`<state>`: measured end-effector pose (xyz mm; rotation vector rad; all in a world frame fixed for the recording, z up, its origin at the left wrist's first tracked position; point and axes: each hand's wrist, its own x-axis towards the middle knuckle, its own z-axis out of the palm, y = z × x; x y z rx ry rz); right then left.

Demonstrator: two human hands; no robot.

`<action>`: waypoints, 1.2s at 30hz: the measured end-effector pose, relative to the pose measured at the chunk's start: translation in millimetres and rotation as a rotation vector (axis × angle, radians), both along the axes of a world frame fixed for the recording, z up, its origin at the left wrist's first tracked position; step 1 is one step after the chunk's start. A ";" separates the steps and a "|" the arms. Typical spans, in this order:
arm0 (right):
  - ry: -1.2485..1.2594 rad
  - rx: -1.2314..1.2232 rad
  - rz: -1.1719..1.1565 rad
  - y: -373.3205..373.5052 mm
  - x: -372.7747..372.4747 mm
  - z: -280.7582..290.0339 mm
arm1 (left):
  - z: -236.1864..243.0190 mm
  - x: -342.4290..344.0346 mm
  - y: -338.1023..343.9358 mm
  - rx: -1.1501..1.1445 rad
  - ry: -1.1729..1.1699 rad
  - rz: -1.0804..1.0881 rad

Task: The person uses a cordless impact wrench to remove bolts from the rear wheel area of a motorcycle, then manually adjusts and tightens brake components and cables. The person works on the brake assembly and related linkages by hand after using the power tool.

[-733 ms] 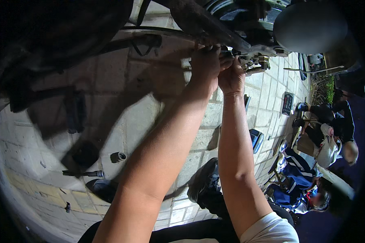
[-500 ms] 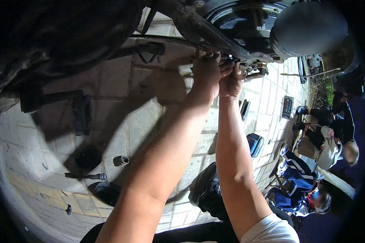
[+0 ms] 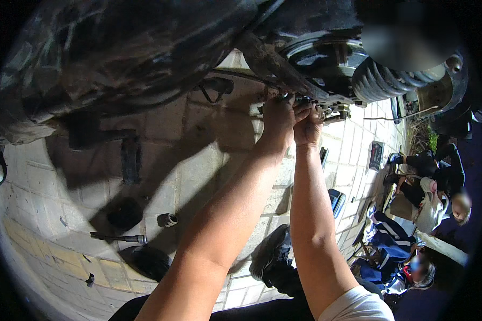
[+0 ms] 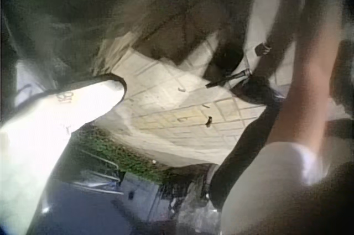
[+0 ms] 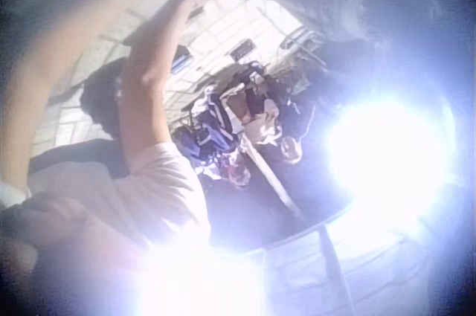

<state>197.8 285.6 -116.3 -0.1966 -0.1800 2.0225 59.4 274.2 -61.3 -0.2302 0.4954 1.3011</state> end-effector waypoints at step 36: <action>-0.223 0.023 -0.203 -21.2 -40.0 8.9 | -24.7 -21.6 0.3 0.664 1.568 -0.420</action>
